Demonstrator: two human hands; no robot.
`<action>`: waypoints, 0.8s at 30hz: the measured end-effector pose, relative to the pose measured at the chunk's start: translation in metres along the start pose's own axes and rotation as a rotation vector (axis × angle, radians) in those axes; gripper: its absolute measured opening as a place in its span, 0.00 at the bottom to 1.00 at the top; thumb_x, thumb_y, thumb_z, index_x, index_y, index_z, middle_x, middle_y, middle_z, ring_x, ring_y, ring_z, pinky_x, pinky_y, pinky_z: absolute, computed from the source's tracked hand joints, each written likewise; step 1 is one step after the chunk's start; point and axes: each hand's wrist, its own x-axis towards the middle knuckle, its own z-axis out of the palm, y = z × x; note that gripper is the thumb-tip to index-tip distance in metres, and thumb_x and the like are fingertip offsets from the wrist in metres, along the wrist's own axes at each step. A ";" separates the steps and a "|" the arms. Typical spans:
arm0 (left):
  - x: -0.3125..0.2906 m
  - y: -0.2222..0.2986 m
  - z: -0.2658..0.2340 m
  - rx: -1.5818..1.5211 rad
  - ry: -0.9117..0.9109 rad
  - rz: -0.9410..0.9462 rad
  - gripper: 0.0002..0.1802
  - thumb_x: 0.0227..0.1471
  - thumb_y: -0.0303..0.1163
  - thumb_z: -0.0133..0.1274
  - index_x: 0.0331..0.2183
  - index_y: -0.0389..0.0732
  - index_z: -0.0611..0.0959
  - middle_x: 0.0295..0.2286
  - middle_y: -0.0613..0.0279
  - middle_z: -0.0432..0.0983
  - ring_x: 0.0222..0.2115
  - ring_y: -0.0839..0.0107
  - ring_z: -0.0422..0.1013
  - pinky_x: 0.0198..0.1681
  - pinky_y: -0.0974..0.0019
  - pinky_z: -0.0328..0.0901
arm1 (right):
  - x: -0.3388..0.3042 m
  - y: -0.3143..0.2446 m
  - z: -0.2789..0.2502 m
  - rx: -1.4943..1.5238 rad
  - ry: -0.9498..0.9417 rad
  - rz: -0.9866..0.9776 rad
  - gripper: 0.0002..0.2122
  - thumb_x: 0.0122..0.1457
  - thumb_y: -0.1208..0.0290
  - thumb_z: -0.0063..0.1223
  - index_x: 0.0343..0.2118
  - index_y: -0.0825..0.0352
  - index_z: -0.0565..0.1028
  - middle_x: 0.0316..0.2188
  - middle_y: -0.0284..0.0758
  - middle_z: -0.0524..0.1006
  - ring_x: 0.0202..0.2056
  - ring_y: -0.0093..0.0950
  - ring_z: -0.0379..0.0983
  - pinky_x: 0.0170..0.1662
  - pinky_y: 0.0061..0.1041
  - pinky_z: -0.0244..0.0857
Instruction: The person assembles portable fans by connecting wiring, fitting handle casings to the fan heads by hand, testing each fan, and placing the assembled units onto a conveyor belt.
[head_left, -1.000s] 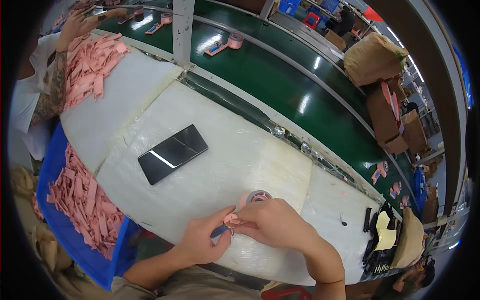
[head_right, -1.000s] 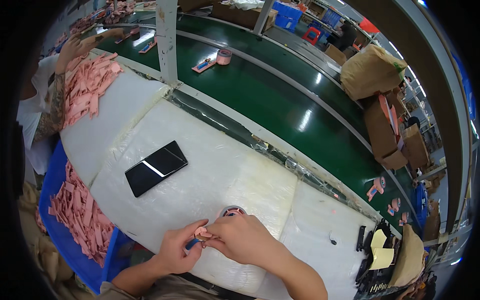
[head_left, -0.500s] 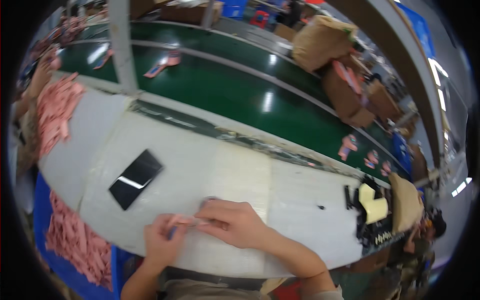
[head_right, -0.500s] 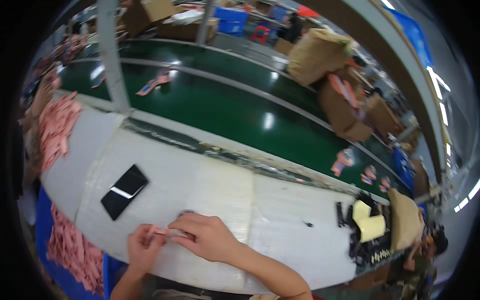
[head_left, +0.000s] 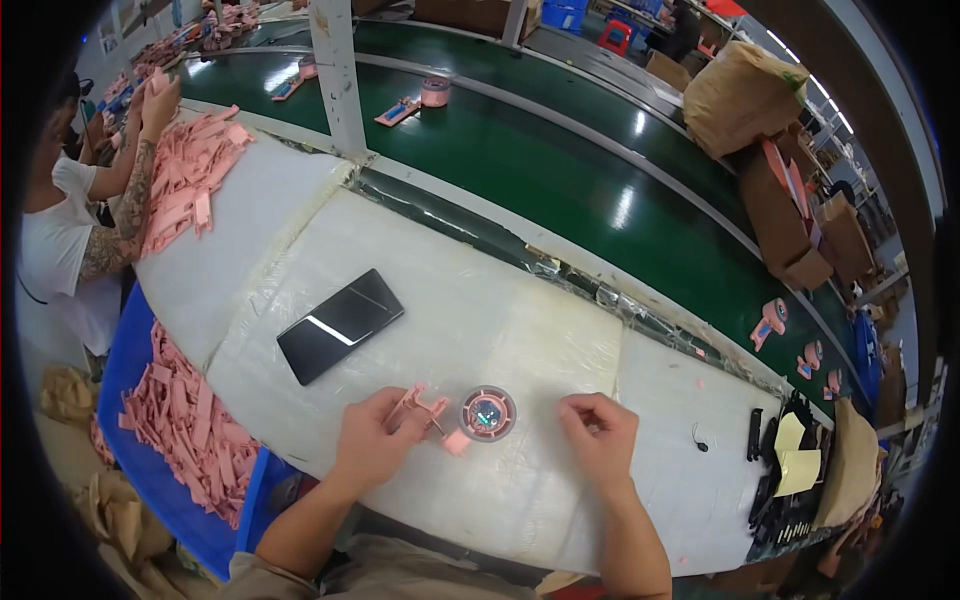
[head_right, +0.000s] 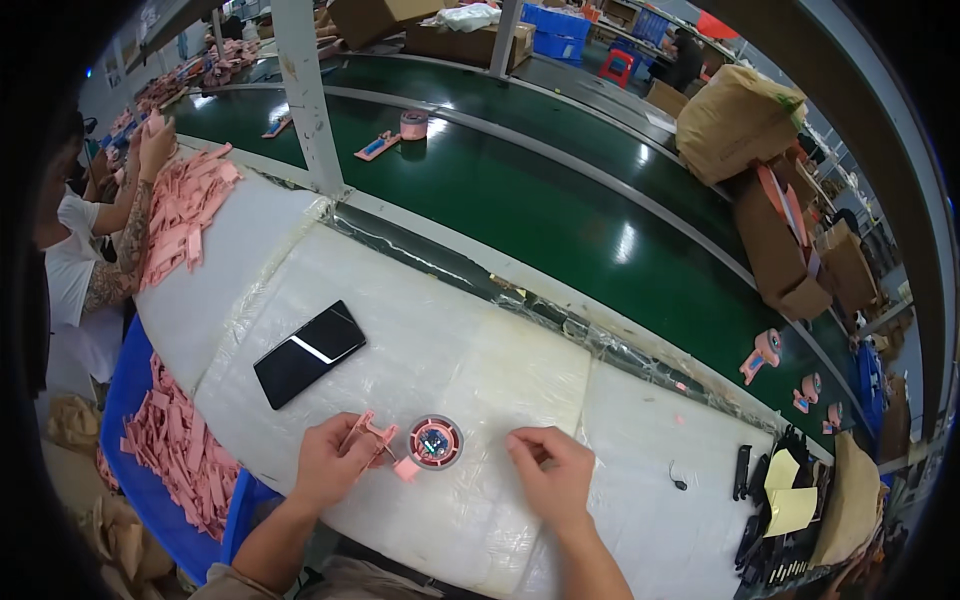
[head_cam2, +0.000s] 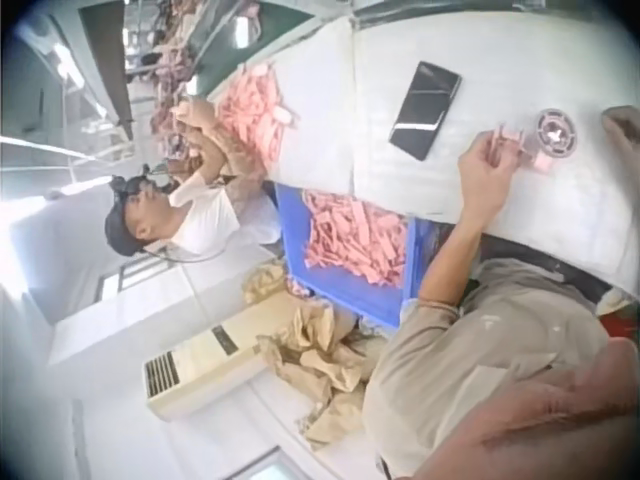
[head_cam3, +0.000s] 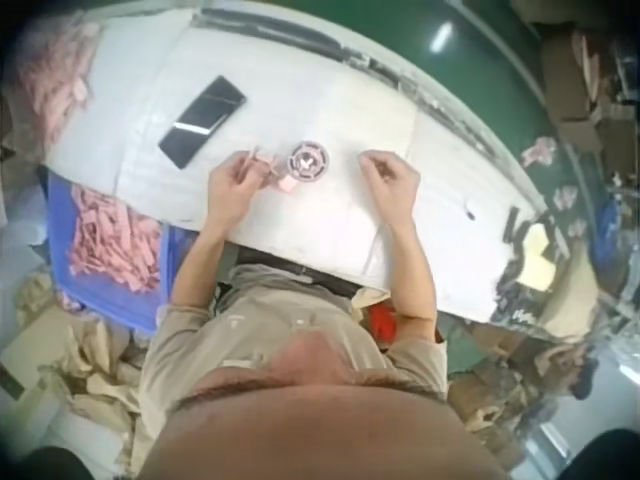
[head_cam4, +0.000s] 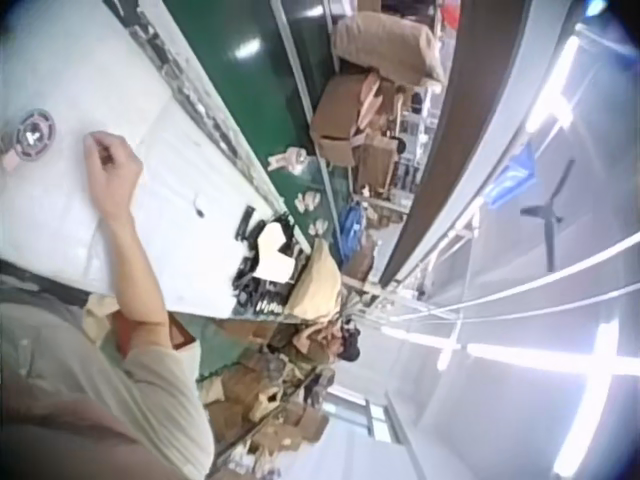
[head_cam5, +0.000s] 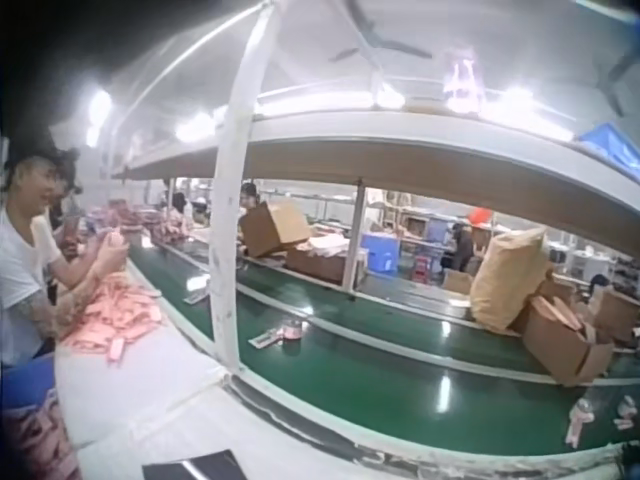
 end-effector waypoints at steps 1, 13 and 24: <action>0.000 -0.002 0.000 -0.017 0.011 -0.006 0.14 0.56 0.30 0.58 0.40 0.29 0.81 0.28 0.60 0.82 0.28 0.78 0.77 0.33 0.72 0.72 | -0.001 0.000 0.003 -0.019 -0.035 -0.016 0.03 0.54 0.77 0.64 0.31 0.70 0.82 0.25 0.34 0.81 0.25 0.17 0.75 0.28 0.16 0.67; -0.001 0.001 -0.001 -0.002 -0.005 -0.066 0.14 0.57 0.31 0.57 0.38 0.28 0.81 0.28 0.59 0.82 0.28 0.77 0.77 0.33 0.72 0.72 | -0.006 -0.007 0.013 -0.115 -0.146 -0.027 0.04 0.53 0.76 0.66 0.31 0.69 0.82 0.25 0.34 0.81 0.23 0.17 0.75 0.28 0.17 0.69; 0.007 0.010 -0.004 -0.014 -0.014 -0.119 0.15 0.58 0.36 0.54 0.34 0.31 0.82 0.22 0.62 0.79 0.23 0.79 0.73 0.27 0.72 0.66 | -0.002 -0.007 0.007 0.173 -0.367 0.087 0.15 0.51 0.75 0.68 0.42 0.68 0.80 0.35 0.33 0.80 0.31 0.20 0.75 0.37 0.19 0.70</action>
